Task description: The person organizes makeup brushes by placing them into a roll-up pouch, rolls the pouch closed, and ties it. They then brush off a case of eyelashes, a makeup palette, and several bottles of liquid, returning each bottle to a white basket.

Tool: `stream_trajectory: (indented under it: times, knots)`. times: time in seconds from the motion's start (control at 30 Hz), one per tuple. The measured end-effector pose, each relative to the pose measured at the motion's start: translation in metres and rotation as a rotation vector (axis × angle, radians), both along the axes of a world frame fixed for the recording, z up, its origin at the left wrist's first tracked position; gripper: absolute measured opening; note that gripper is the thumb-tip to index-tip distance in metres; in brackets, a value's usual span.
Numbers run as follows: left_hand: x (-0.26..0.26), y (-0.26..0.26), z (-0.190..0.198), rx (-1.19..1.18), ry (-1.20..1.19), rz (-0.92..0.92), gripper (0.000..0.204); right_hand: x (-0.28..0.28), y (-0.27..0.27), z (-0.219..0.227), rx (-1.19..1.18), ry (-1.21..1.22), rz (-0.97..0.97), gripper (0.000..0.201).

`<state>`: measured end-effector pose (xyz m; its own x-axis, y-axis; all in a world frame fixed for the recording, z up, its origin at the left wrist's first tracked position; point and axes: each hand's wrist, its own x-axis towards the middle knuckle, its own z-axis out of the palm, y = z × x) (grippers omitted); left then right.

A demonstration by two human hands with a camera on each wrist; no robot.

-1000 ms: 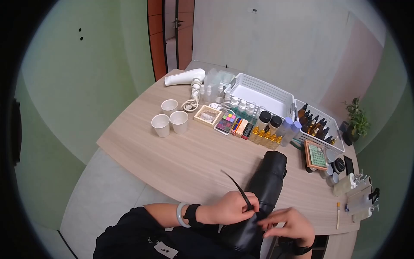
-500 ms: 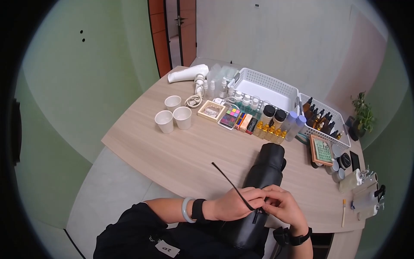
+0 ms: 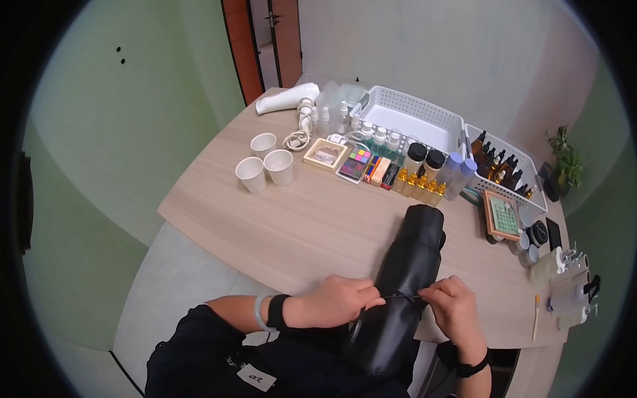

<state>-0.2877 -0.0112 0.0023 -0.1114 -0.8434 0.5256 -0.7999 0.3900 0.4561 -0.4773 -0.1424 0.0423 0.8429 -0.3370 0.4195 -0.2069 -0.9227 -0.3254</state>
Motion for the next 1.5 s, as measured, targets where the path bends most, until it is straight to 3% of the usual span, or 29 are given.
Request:
stream_trajectory:
  times: [0.13, 0.2, 0.27, 0.3, 0.33, 0.4, 0.47, 0.57, 0.7, 0.77, 0.8, 0.87, 1.0, 1.07, 1.13, 1.2, 1.43, 1.5]
  knots:
    - [0.016, 0.000, -0.003, 0.064, 0.105, -0.037, 0.019, -0.013, -0.017, -0.010, -0.014, 0.029, -0.172, 0.012]
    - [0.014, -0.007, 0.002, 0.076, 0.242, -0.114, 0.021, -0.015, -0.017, -0.010, 0.063, 0.037, -0.157, 0.011]
    - [0.010, -0.017, 0.010, 0.130, 0.589, -0.350, 0.024, -0.014, -0.019, -0.014, 0.277, 0.072, -0.126, 0.012]
    - [0.009, -0.020, 0.015, 0.468, 0.866, -0.402, 0.026, -0.014, -0.020, -0.016, 0.343, 0.047, -0.123, 0.015]
    - [0.007, -0.023, 0.014, 0.460, 0.865, -0.405, 0.026, -0.013, -0.020, -0.019, 0.335, 0.047, -0.122, 0.015]
    - [0.001, -0.030, 0.008, 0.822, 1.378, -0.448, 0.027, -0.011, -0.017, -0.024, 0.600, -0.042, -0.247, 0.016]
    - [-0.003, -0.030, 0.000, 0.794, 1.396, -0.387, 0.027, -0.014, -0.016, -0.024, 0.591, -0.077, -0.255, 0.016]
    - [-0.003, -0.025, 0.001, 0.816, 1.464, -0.247, 0.022, -0.020, -0.006, -0.006, 0.353, -0.128, -0.035, 0.020]
    - [-0.019, -0.022, 0.008, 0.719, 1.276, -0.212, 0.007, 0.012, 0.019, 0.018, 0.210, -0.136, 0.163, 0.022]
    - [-0.025, -0.018, 0.010, 0.604, 1.088, -0.157, 0.012, 0.029, 0.024, 0.020, 0.158, -0.132, 0.306, 0.025]
    - [-0.026, -0.016, 0.008, 0.606, 1.081, -0.157, 0.012, 0.031, 0.024, 0.018, 0.157, -0.139, 0.304, 0.025]
    - [-0.026, -0.013, 0.002, 0.334, 0.822, -0.040, 0.013, 0.034, 0.022, 0.014, 0.175, -0.087, 0.360, 0.024]
    - [-0.022, -0.009, -0.002, 0.276, 0.800, -0.122, 0.011, 0.031, 0.017, 0.014, 0.297, -0.166, 0.243, 0.024]
    - [-0.022, -0.009, -0.006, 0.262, 0.809, -0.145, 0.011, 0.027, 0.011, 0.017, 0.482, 0.057, 0.181, 0.026]
    - [-0.019, -0.009, -0.004, 0.244, 0.814, -0.159, 0.012, 0.023, 0.006, 0.015, 0.384, 0.021, 0.220, 0.024]
    - [-0.018, -0.008, -0.001, 0.444, 0.972, -0.164, 0.014, 0.016, 0.004, 0.019, 0.255, 0.186, 0.188, 0.020]
    - [-0.010, -0.018, 0.005, 0.656, 1.317, -0.200, 0.021, 0.009, 0.019, 0.023, 0.023, 0.001, 0.177, 0.018]
    - [-0.009, -0.020, 0.004, 0.697, 1.358, -0.222, 0.020, 0.005, 0.027, 0.023, -0.216, 0.061, 0.155, 0.023]
